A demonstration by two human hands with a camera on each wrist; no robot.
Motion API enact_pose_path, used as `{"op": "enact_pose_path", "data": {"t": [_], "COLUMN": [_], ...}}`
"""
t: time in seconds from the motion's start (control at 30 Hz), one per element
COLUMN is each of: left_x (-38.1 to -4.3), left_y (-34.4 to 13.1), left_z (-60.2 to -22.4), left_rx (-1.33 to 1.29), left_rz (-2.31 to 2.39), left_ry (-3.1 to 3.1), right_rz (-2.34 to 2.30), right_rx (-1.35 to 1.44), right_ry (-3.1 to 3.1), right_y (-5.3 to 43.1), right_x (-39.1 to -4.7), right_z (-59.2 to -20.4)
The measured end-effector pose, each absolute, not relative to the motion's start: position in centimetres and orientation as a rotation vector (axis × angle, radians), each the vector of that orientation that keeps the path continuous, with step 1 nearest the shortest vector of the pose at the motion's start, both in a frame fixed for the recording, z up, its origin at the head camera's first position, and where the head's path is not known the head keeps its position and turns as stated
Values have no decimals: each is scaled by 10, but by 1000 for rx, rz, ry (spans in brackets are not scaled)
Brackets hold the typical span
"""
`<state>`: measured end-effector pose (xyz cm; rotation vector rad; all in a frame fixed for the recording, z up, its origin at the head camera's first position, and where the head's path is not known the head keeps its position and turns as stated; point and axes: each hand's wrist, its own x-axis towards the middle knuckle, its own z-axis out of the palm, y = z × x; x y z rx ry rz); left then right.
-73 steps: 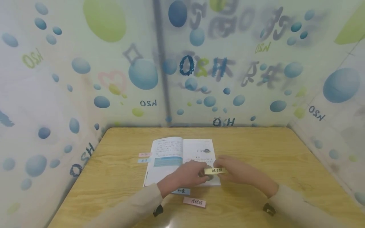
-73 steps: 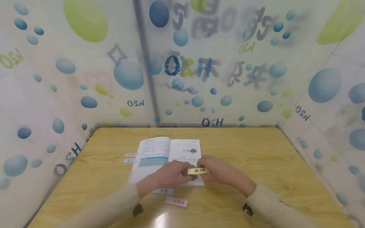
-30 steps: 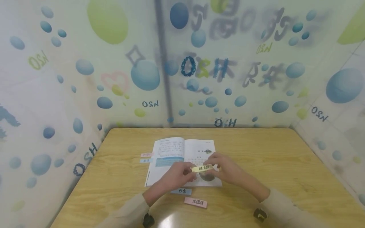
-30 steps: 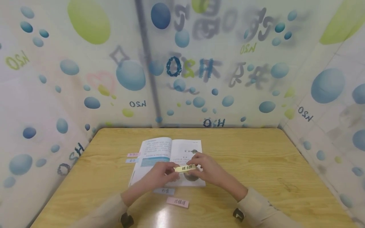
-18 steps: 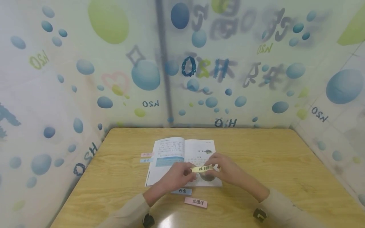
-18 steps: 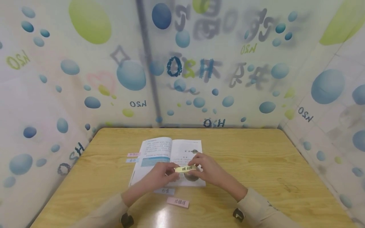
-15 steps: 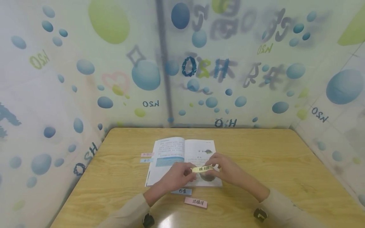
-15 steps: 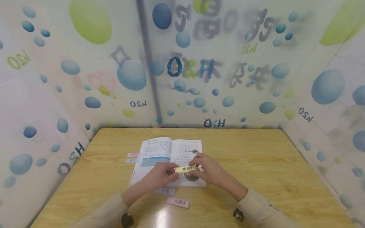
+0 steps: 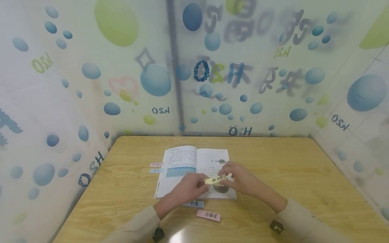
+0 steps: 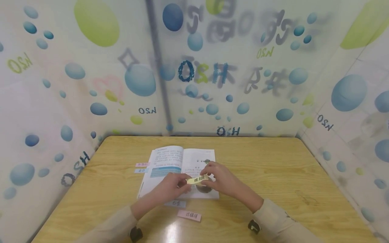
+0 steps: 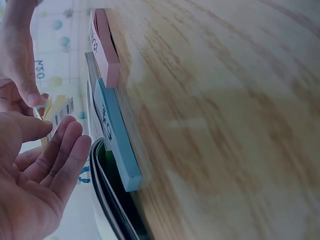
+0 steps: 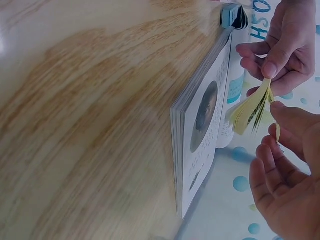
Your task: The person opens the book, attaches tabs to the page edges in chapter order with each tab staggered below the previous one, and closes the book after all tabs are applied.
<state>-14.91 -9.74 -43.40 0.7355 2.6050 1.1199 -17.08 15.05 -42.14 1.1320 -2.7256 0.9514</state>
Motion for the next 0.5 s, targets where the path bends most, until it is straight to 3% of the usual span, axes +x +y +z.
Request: {"op": "enact_pose_path", "data": {"t": [0.17,0.5], "left_x": [-149,-151], "left_y": [-97,-96], "left_z": [-435,-437], "left_rx": [744,762], "left_rz": [1122,1122], "left_ry": [2611,2627], "right_rz": [1093,1873], "right_rx": [1059,652], "right_ry": [-2832,-2914], "right_y": [151,156], "right_x": [-174,-173], "right_z": [-421,-430]}}
